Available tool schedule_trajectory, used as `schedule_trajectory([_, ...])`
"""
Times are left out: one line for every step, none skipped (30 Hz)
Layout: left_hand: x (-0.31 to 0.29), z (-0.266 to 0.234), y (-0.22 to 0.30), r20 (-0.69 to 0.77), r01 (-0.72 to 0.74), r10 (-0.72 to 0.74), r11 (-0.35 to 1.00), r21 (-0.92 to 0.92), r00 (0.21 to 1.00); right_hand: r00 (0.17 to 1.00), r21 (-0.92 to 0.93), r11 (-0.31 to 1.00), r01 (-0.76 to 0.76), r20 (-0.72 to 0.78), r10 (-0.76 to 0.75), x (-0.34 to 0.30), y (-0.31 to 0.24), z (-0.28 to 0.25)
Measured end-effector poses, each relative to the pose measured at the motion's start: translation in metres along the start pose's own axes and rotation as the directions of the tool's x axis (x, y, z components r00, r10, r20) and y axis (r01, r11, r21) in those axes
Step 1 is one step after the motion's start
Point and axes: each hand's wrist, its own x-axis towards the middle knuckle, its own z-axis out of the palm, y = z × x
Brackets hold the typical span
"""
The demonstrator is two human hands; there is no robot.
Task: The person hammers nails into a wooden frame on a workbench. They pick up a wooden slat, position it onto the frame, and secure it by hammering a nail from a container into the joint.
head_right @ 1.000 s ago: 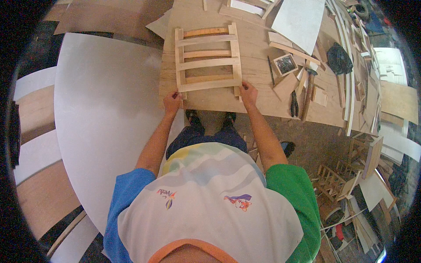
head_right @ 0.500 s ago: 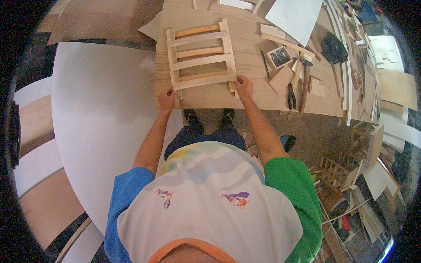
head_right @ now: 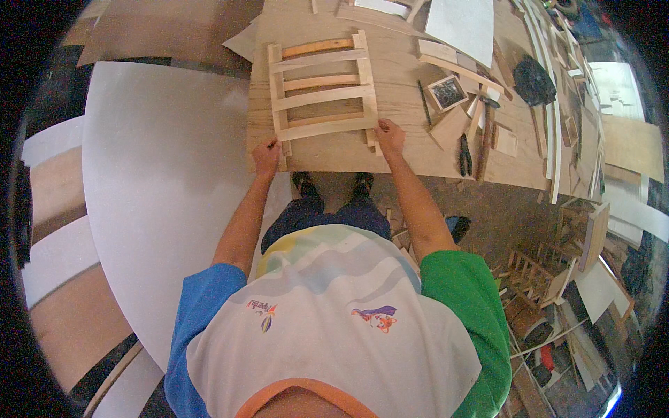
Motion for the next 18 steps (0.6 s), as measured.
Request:
schedule_trajectory([0.001, 0.0, 0.0, -0.008, -0.015, 0.015, 1.0, 0.026, 1.0, 1.0, 0.001, 1.0, -0.004, -0.001, 0.004, 0.0, -0.002, 0.0])
schedule_trajectory([0.001, 0.001, 0.0, -0.016, -0.029, 0.03, 0.998, 0.052, 0.999, 1.0, 0.003, 1.0, -0.008, -0.003, 0.008, -0.001, -0.003, -0.001])
schedule_trajectory([0.001, 0.001, -0.001, -0.025, -0.036, 0.037, 0.998, 0.052, 0.999, 1.0, 0.004, 1.0, -0.011, -0.004, 0.011, -0.001, -0.004, 0.0])
schedule_trajectory([0.002, 0.002, -0.001, -0.033, -0.044, 0.046, 0.998, 0.052, 0.998, 1.0, 0.005, 1.0, -0.011, 0.0, 0.011, 0.0, -0.003, 0.0])
schedule_trajectory([0.002, 0.002, -0.002, -0.041, -0.053, 0.055, 0.997, 0.053, 0.998, 1.0, 0.005, 1.0, -0.01, 0.003, 0.01, 0.001, 0.0, 0.0])
schedule_trajectory([0.002, 0.003, -0.003, -0.054, -0.068, 0.071, 0.996, 0.056, 0.996, 1.0, 0.006, 1.0, -0.009, 0.007, 0.009, 0.002, 0.002, 0.001])
schedule_trajectory([0.002, 0.004, -0.004, -0.066, -0.083, 0.087, 0.995, 0.059, 0.994, 1.0, 0.004, 1.0, -0.005, 0.009, 0.005, 0.003, 0.005, 0.002])
schedule_trajectory([0.002, 0.005, -0.005, -0.078, -0.098, 0.102, 0.993, 0.063, 0.992, 1.0, 0.002, 1.0, -0.002, 0.011, 0.002, 0.004, 0.007, 0.003])
schedule_trajectory([0.002, 0.006, -0.006, -0.073, -0.087, 0.092, 0.994, 0.069, 0.993, 1.0, 0.0, 1.0, 0.002, 0.013, -0.002, 0.005, 0.01, 0.004])
schedule_trajectory([0.002, 0.007, -0.006, -0.068, -0.077, 0.082, 0.994, 0.075, 0.994, 1.0, 0.001, 1.0, -0.002, 0.015, 0.002, 0.005, 0.01, 0.004])
schedule_trajectory([0.002, 0.008, -0.006, -0.064, -0.066, 0.072, 0.994, 0.081, 0.995, 1.0, 0.002, 1.0, -0.005, 0.016, 0.005, 0.006, 0.01, 0.004])
schedule_trajectory([0.002, 0.008, -0.007, -0.068, -0.07, 0.075, 0.995, 0.077, 0.995, 1.0, 0.003, 1.0, -0.009, 0.017, 0.009, 0.006, 0.01, 0.004])
schedule_trajectory([0.001, 0.008, -0.007, -0.071, -0.072, 0.077, 0.995, 0.072, 0.994, 1.0, 0.01, 1.0, -0.008, 0.014, 0.008, 0.005, 0.009, 0.004])
schedule_trajectory([0.0, 0.008, -0.007, -0.074, -0.074, 0.079, 0.995, 0.068, 0.994, 1.0, 0.017, 1.0, -0.007, 0.011, 0.006, 0.004, 0.007, 0.003])
schedule_trajectory([0.0, 0.008, -0.007, -0.08, -0.07, 0.075, 0.995, 0.066, 0.994, 1.0, 0.024, 1.0, -0.005, 0.009, 0.005, 0.004, 0.006, 0.003])
schedule_trajectory([-0.001, 0.008, -0.006, -0.085, -0.067, 0.072, 0.996, 0.063, 0.994, 1.0, 0.029, 1.0, -0.008, 0.011, 0.008, 0.004, 0.006, 0.003])
schedule_trajectory([-0.001, 0.008, -0.006, -0.09, -0.064, 0.069, 0.996, 0.06, 0.994, 1.0, 0.034, 0.999, -0.01, 0.014, 0.01, 0.004, 0.006, 0.003])
schedule_trajectory([-0.001, 0.007, -0.005, -0.089, -0.071, 0.079, 0.994, 0.085, 0.993, 1.0, 0.039, 0.999, -0.013, 0.016, 0.012, 0.004, 0.007, 0.003])
